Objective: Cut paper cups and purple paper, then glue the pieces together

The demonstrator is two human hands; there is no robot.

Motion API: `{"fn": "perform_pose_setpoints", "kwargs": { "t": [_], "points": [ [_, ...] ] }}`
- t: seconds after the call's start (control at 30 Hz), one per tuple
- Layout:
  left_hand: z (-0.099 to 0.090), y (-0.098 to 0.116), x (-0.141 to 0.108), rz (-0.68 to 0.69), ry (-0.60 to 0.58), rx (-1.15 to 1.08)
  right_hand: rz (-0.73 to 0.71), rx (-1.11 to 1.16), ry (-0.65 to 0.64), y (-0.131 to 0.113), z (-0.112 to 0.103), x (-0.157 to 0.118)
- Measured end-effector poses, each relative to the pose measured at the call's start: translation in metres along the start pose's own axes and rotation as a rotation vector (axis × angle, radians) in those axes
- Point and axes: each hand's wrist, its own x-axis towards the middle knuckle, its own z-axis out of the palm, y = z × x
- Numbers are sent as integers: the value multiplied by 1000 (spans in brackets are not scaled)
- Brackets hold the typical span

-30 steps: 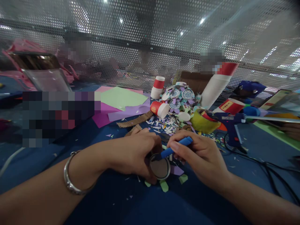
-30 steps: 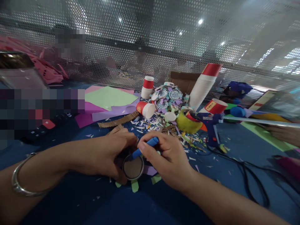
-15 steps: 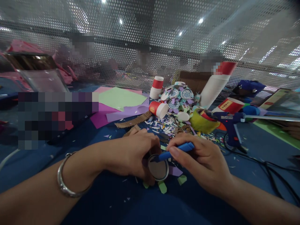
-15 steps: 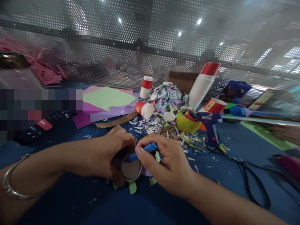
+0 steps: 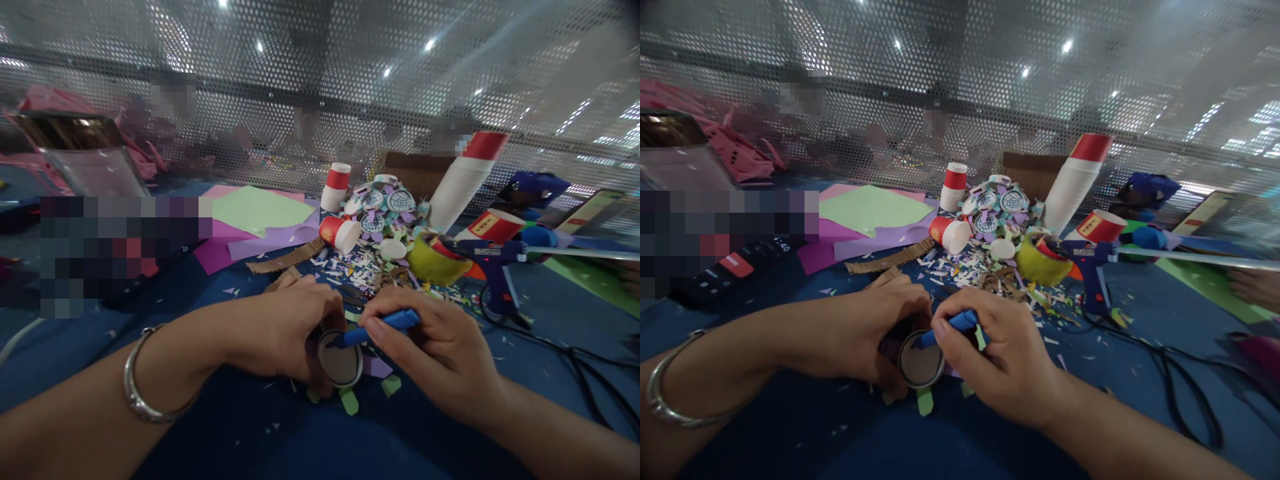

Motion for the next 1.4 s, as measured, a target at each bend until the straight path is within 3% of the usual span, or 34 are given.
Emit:
{"fn": "perform_pose_setpoints", "kwargs": {
  "t": [0.33, 0.77, 1.4],
  "points": [
    [0, 0, 0, 3, -8, -12, -62, -8, -5, -1, -2, -2],
    [0, -3, 1, -2, -13, -34, -12, 10, -67, -2, -7, -3],
    [1, 0, 0, -11, -9, -13, 42, -57, 19, 4, -13, 0]
  ]
}}
